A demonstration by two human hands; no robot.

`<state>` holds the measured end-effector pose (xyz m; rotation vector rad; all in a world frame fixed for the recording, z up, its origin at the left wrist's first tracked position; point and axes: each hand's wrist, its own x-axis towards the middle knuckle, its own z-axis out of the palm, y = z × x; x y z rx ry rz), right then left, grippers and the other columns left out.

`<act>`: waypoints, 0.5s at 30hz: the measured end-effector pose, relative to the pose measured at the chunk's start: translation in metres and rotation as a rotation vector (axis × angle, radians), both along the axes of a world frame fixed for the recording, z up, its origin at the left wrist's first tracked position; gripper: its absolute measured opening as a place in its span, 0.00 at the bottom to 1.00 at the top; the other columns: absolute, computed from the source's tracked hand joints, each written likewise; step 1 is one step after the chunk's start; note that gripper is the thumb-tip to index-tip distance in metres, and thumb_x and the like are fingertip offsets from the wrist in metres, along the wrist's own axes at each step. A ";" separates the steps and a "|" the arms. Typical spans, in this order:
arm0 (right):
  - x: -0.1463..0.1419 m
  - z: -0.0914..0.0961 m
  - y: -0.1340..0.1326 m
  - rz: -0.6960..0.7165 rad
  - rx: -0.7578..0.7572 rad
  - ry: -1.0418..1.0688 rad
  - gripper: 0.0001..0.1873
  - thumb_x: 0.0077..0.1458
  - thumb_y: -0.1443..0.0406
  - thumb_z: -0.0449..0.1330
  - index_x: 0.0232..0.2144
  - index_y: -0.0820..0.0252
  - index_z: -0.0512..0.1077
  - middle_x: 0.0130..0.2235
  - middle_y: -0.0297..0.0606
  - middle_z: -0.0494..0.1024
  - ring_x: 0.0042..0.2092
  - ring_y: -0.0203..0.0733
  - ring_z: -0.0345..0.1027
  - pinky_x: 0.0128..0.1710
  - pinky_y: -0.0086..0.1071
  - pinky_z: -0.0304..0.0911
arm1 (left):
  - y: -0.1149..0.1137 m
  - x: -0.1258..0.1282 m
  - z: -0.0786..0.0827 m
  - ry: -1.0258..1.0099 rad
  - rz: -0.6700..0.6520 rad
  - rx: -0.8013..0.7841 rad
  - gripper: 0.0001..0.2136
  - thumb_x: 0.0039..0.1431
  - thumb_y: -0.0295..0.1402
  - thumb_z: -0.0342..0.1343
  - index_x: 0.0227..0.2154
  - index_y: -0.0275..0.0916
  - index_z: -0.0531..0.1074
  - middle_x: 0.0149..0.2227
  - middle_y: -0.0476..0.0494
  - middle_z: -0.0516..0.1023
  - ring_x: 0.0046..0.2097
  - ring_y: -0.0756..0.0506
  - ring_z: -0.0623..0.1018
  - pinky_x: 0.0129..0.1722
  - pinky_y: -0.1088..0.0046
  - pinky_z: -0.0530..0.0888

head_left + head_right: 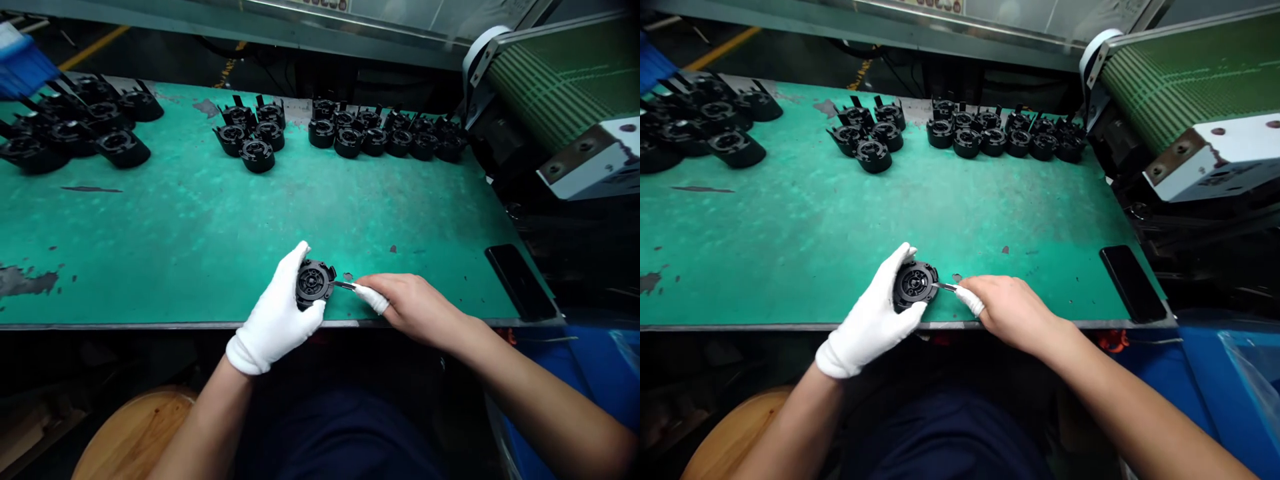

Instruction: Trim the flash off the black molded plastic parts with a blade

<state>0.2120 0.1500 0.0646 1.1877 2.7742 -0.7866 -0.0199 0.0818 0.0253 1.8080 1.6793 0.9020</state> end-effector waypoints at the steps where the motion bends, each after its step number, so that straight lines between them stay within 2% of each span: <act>1: 0.001 0.000 -0.001 0.022 -0.015 0.026 0.21 0.63 0.68 0.51 0.56 0.53 0.72 0.53 0.37 0.80 0.51 0.46 0.75 0.46 0.34 0.66 | -0.001 -0.003 0.000 -0.012 -0.008 -0.016 0.41 0.55 0.36 0.61 0.68 0.40 0.46 0.68 0.34 0.56 0.69 0.37 0.60 0.69 0.55 0.60; 3: 0.001 -0.002 -0.002 0.051 -0.039 0.037 0.26 0.60 0.72 0.51 0.59 0.55 0.70 0.58 0.37 0.76 0.55 0.46 0.72 0.52 0.35 0.65 | -0.002 -0.004 -0.002 -0.022 0.016 -0.024 0.45 0.53 0.40 0.65 0.69 0.42 0.44 0.69 0.34 0.55 0.69 0.36 0.59 0.68 0.53 0.60; 5: -0.003 -0.002 -0.002 0.062 -0.058 0.008 0.29 0.58 0.74 0.51 0.60 0.56 0.69 0.58 0.39 0.75 0.55 0.47 0.72 0.53 0.35 0.65 | -0.001 -0.001 -0.006 -0.019 0.052 -0.015 0.48 0.51 0.43 0.67 0.69 0.43 0.44 0.68 0.35 0.57 0.69 0.35 0.61 0.68 0.53 0.62; 8: -0.012 0.004 -0.001 0.080 -0.080 -0.039 0.30 0.55 0.75 0.52 0.58 0.57 0.71 0.56 0.41 0.77 0.53 0.47 0.74 0.52 0.34 0.66 | 0.002 0.001 -0.009 0.002 0.049 0.002 0.47 0.52 0.43 0.66 0.68 0.43 0.45 0.66 0.35 0.60 0.67 0.37 0.63 0.67 0.54 0.63; 11: -0.020 0.014 0.002 0.127 -0.106 -0.081 0.28 0.53 0.76 0.53 0.55 0.55 0.74 0.51 0.41 0.81 0.50 0.46 0.75 0.48 0.31 0.66 | 0.006 -0.002 -0.007 0.024 -0.017 0.002 0.45 0.54 0.43 0.65 0.68 0.42 0.46 0.66 0.34 0.61 0.67 0.37 0.64 0.66 0.54 0.64; 15: -0.022 0.021 0.007 0.180 -0.120 -0.115 0.25 0.55 0.75 0.54 0.53 0.54 0.74 0.48 0.41 0.82 0.48 0.46 0.76 0.45 0.30 0.66 | 0.009 -0.007 -0.004 0.049 -0.070 -0.004 0.43 0.54 0.43 0.65 0.68 0.41 0.47 0.66 0.33 0.61 0.66 0.37 0.65 0.66 0.54 0.65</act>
